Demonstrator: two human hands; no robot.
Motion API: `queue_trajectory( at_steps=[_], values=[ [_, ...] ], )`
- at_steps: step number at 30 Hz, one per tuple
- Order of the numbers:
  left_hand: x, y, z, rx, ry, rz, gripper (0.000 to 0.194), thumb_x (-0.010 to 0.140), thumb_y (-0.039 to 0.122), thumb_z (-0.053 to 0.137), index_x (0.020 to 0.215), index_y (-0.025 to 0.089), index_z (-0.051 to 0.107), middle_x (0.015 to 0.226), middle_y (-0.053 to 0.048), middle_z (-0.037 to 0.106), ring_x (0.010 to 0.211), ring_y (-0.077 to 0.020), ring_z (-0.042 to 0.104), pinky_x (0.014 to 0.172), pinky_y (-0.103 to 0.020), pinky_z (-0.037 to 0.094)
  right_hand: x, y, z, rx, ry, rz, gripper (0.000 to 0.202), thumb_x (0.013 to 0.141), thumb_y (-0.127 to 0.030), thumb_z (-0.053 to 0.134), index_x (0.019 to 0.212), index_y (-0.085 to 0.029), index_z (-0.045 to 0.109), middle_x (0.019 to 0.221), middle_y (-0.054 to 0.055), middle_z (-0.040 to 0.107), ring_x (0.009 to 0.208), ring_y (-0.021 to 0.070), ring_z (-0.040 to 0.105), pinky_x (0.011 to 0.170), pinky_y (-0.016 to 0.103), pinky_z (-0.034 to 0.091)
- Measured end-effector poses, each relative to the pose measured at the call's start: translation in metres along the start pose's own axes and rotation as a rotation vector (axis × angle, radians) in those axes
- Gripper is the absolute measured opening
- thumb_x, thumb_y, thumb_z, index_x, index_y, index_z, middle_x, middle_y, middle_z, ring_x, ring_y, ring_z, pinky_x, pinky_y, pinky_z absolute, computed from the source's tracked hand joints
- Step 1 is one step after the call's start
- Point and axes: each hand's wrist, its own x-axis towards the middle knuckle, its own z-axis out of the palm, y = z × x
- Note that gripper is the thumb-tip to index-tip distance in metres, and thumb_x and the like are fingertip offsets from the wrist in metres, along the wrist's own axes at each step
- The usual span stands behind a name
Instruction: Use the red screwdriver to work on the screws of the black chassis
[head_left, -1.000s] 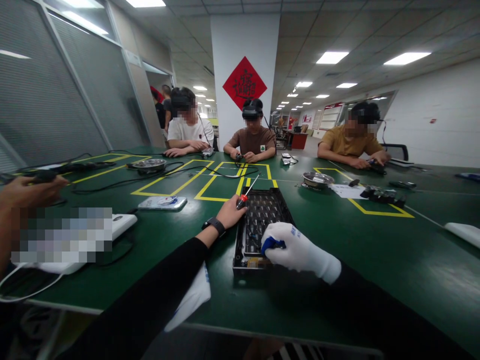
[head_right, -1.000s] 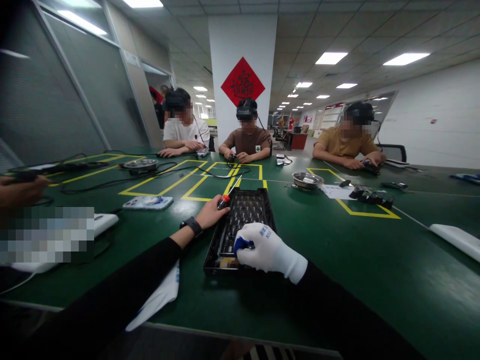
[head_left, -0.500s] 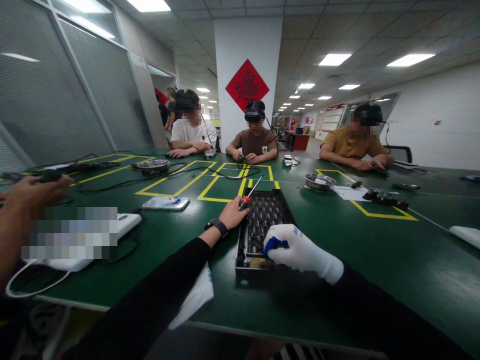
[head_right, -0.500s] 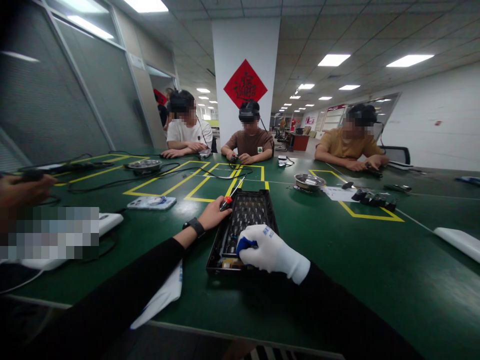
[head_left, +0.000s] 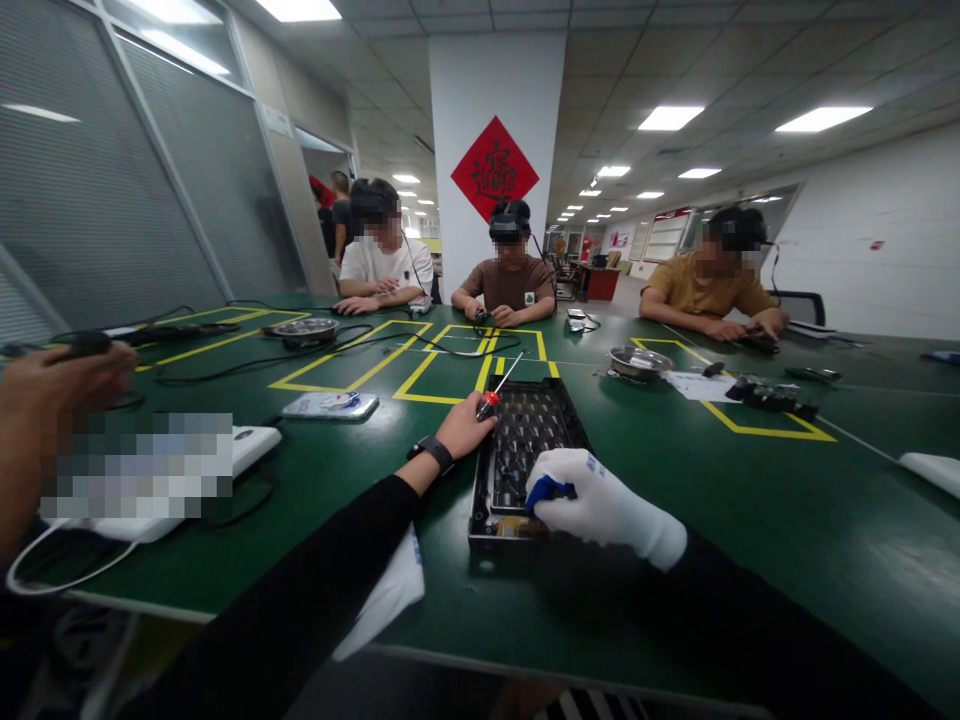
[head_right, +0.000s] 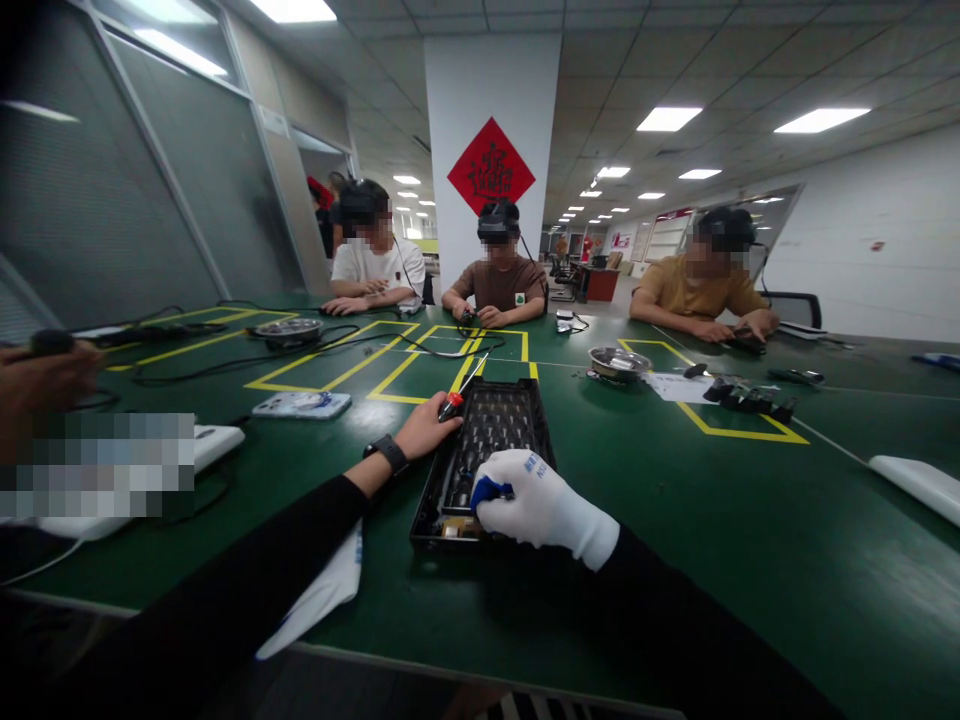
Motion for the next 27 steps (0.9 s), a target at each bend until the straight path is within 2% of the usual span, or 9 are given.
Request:
queue_trajectory(
  at_steps=[6, 11, 20, 27],
  values=[
    [-0.0008, 0.0029, -0.0011, 0.006, -0.008, -0.022, 0.015, 0.074, 0.028, 0.055, 0.082, 0.019, 0.046, 0.077, -0.001, 0.057, 0.071, -0.0156, 0.055, 0.064, -0.024, 0.039, 0.0004, -0.0002, 0.0000, -0.056, 0.049, 0.013, 0.008, 0.071, -0.011, 0.054, 0.067, -0.015, 0.060, 0.070, 0.001, 0.061, 0.067, 0.0118, 0.055, 0.069, 0.025, 0.043],
    [-0.0001, 0.0019, -0.0004, -0.010, -0.006, -0.017, 0.015, 0.074, 0.028, 0.055, 0.082, 0.019, 0.046, 0.077, -0.001, 0.057, 0.070, -0.0156, 0.054, 0.063, -0.025, 0.038, -0.0001, 0.0028, 0.0027, -0.105, 0.024, -0.028, 0.005, 0.070, -0.015, 0.057, 0.068, -0.016, 0.061, 0.072, 0.002, 0.062, 0.070, 0.0132, 0.055, 0.071, 0.027, 0.043],
    [-0.0008, 0.0040, -0.0020, 0.013, -0.012, -0.030, 0.015, 0.074, 0.029, 0.055, 0.082, 0.019, 0.046, 0.077, -0.001, 0.058, 0.071, -0.0157, 0.055, 0.062, -0.024, 0.038, -0.0003, -0.0014, -0.0007, 0.070, 0.018, 0.022, 0.008, 0.070, -0.009, 0.054, 0.069, -0.014, 0.060, 0.069, 0.000, 0.060, 0.064, 0.0100, 0.055, 0.064, 0.022, 0.044],
    [-0.0003, 0.0006, -0.0002, 0.000, 0.004, -0.001, 0.015, 0.074, 0.029, 0.055, 0.080, 0.019, 0.046, 0.075, -0.001, 0.057, 0.069, -0.0157, 0.054, 0.061, -0.024, 0.037, 0.0001, 0.0000, 0.0011, -0.044, 0.066, 0.025, 0.007, 0.071, -0.013, 0.055, 0.069, -0.015, 0.061, 0.071, 0.002, 0.061, 0.068, 0.0120, 0.055, 0.069, 0.025, 0.044]
  ],
)
